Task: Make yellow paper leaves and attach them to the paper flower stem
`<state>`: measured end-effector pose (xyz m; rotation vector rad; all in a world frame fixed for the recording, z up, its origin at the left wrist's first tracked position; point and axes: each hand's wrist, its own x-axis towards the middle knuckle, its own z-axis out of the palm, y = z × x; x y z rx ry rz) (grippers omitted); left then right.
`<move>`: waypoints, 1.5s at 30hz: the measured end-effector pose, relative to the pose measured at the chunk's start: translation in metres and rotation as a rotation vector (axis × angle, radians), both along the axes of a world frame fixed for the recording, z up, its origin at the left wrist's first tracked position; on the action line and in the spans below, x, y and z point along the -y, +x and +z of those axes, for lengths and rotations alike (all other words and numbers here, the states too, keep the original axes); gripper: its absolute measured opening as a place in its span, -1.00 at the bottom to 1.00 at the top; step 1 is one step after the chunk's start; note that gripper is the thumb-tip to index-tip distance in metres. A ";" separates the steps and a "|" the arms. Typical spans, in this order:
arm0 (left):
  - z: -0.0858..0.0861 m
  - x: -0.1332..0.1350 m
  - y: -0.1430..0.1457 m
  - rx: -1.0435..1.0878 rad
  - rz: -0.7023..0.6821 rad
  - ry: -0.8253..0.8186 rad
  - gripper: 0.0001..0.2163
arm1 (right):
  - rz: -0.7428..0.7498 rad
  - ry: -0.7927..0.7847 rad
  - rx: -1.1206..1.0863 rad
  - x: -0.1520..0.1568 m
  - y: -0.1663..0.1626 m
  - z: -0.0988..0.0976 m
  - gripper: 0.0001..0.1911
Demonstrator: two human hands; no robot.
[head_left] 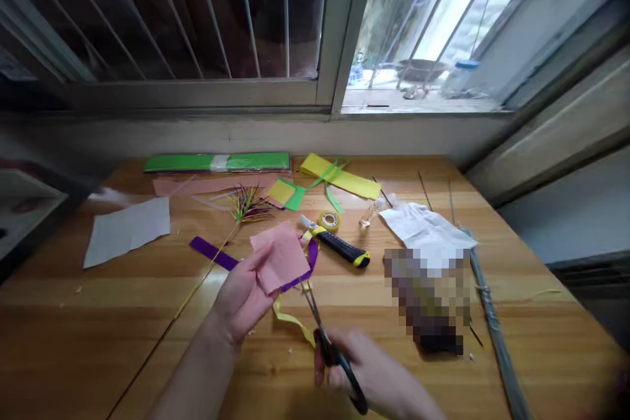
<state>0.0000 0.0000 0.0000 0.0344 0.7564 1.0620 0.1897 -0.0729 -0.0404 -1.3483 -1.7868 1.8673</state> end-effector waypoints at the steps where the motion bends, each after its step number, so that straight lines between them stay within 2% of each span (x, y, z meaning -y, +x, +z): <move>1: 0.000 0.001 0.000 0.004 -0.003 -0.010 -0.66 | -0.005 0.008 -0.003 -0.001 -0.002 0.001 -0.80; 6: -0.001 0.003 0.002 -0.009 0.000 -0.040 -0.65 | -0.016 0.052 -0.029 -0.006 -0.008 0.006 -0.79; 12: -0.002 0.006 0.006 -0.014 -0.014 -0.026 -0.66 | -0.037 0.052 -0.063 -0.009 -0.012 0.003 -0.76; 20: 0.003 0.009 0.007 0.030 -0.077 0.021 -0.68 | -0.082 0.058 -0.100 -0.008 -0.015 0.002 -0.77; 35: 0.009 0.012 0.010 0.012 -0.082 0.010 -0.69 | -0.119 0.059 -0.150 -0.006 -0.016 -0.001 -0.73; 45: 0.004 0.009 0.007 0.029 -0.088 0.005 -0.67 | -0.128 0.067 -0.138 -0.006 -0.016 -0.004 -0.70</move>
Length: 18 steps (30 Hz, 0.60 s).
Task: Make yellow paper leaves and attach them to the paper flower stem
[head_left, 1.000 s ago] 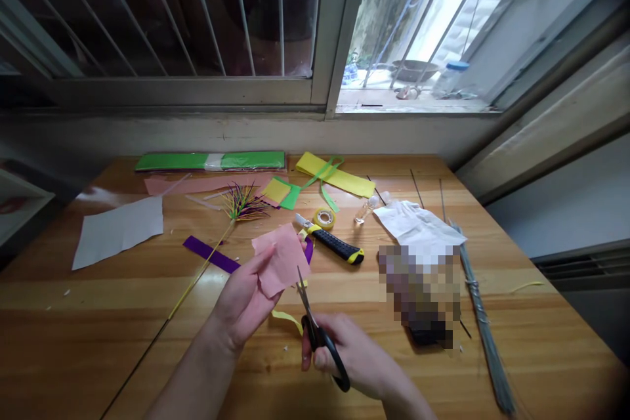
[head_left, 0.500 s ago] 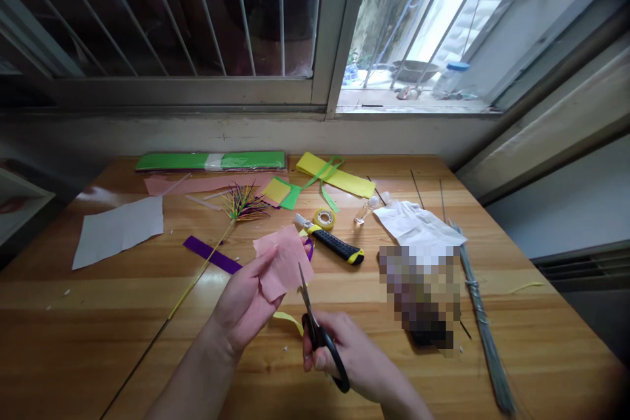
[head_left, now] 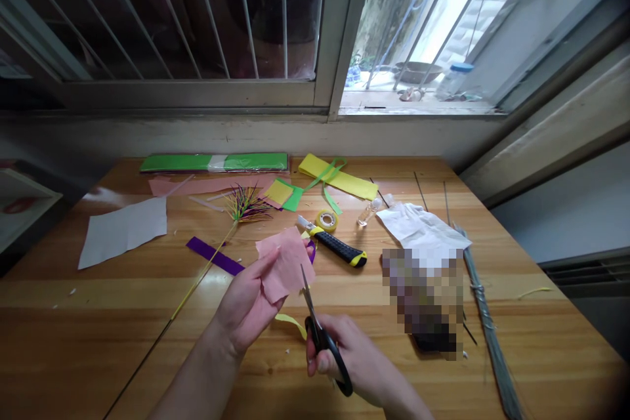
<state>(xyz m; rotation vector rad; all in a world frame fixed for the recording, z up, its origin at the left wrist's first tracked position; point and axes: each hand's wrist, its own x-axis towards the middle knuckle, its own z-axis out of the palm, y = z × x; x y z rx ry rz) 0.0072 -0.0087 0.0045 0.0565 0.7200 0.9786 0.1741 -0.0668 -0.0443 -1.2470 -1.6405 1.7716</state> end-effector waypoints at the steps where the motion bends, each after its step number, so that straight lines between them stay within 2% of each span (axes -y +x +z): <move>1: 0.000 0.000 0.000 -0.001 0.000 0.004 -0.67 | 0.002 0.000 -0.002 0.000 0.000 0.000 -0.69; 9: 0.002 0.002 -0.001 -0.024 0.008 0.003 -0.64 | -0.008 -0.031 -0.004 0.000 -0.001 0.002 -0.58; 18: 0.003 0.003 -0.001 -0.014 0.001 0.013 -0.62 | -0.029 -0.061 0.024 0.000 -0.002 0.004 -0.78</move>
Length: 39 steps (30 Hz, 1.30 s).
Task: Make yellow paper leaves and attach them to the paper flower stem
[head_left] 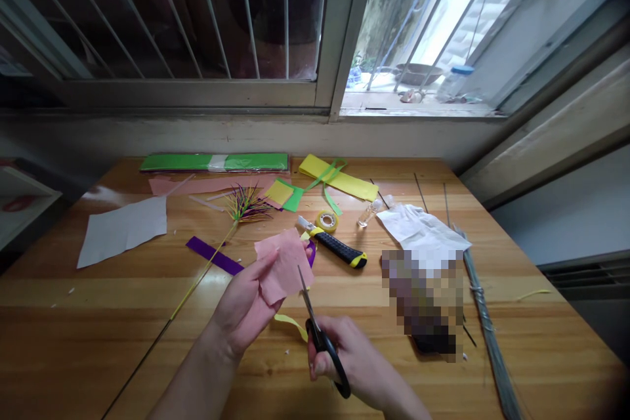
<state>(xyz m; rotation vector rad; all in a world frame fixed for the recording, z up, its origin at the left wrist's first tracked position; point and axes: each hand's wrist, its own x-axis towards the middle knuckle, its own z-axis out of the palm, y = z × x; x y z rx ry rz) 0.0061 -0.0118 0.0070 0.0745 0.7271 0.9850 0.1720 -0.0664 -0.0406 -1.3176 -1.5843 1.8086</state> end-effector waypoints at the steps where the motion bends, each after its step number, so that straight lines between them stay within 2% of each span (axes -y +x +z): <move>1: 0.000 0.000 0.000 0.008 -0.004 0.002 -0.62 | -0.004 -0.002 0.004 0.000 0.000 0.001 -0.79; 14: -0.001 0.000 0.000 0.008 -0.008 0.022 -0.61 | -0.030 -0.008 -0.019 0.000 -0.003 0.004 -0.66; 22: -0.001 -0.002 0.000 -0.116 0.050 -0.040 -0.67 | -0.047 -0.043 -0.038 0.001 -0.004 -0.004 -0.71; 33: -0.002 -0.001 -0.003 -0.117 0.049 -0.060 -0.65 | -0.062 -0.095 -0.044 0.000 -0.006 -0.006 -0.81; 39: 0.001 -0.002 -0.002 -0.098 0.037 -0.015 -0.63 | -0.063 -0.099 -0.087 -0.003 -0.007 -0.007 -0.73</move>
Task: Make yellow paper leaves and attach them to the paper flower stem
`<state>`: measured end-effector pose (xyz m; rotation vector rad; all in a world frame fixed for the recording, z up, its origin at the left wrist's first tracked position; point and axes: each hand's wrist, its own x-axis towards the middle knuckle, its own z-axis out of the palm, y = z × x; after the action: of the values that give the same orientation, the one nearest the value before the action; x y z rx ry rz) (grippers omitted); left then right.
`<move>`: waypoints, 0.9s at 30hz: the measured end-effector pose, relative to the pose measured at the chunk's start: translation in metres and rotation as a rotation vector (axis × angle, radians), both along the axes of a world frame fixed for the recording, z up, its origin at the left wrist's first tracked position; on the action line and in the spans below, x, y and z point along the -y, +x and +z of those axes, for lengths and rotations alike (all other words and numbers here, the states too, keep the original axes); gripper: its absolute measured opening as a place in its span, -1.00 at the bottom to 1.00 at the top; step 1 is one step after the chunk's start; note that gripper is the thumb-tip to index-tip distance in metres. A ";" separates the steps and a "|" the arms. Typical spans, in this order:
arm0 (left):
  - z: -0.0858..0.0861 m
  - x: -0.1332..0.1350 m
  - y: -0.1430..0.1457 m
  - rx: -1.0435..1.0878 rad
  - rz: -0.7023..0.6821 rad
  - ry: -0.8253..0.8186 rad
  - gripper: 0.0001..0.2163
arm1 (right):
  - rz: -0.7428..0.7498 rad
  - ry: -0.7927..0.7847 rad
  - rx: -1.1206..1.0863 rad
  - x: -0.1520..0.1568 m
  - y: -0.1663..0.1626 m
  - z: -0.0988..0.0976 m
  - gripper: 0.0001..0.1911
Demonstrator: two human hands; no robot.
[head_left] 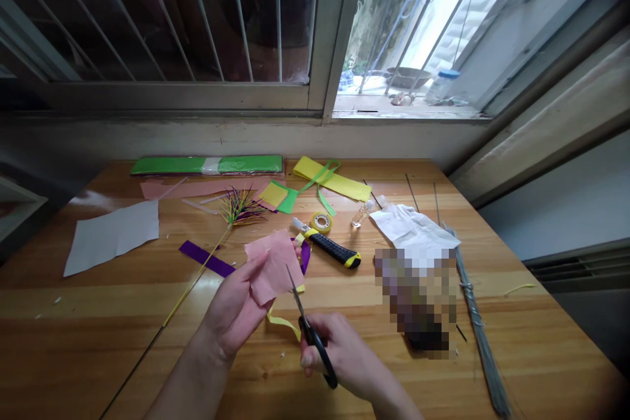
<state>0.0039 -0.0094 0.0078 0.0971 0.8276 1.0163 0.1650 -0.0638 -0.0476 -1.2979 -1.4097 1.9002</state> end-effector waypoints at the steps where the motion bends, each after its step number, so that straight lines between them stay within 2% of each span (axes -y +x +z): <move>1: 0.000 0.000 0.000 -0.004 0.001 0.001 -0.63 | 0.000 0.003 -0.003 0.000 0.000 -0.001 -0.71; 8: 0.000 -0.001 0.001 -0.001 0.003 0.001 -0.64 | 0.036 0.052 0.041 -0.002 0.001 -0.003 -0.70; 14: 0.000 -0.002 -0.001 -0.023 0.032 -0.019 -0.63 | 0.147 0.200 0.144 -0.004 0.007 -0.003 -0.70; 18: -0.003 -0.005 -0.007 -0.025 0.043 -0.012 -0.63 | 0.208 0.193 0.204 -0.004 0.013 -0.006 -0.65; 27: -0.006 -0.010 -0.017 -0.050 0.102 0.038 -0.66 | 0.193 0.217 0.223 -0.003 0.021 -0.010 -0.66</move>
<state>-0.0132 0.0004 0.0023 0.1146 0.8657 1.1295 0.1856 -0.0612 -0.0579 -1.3395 -1.8578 1.6996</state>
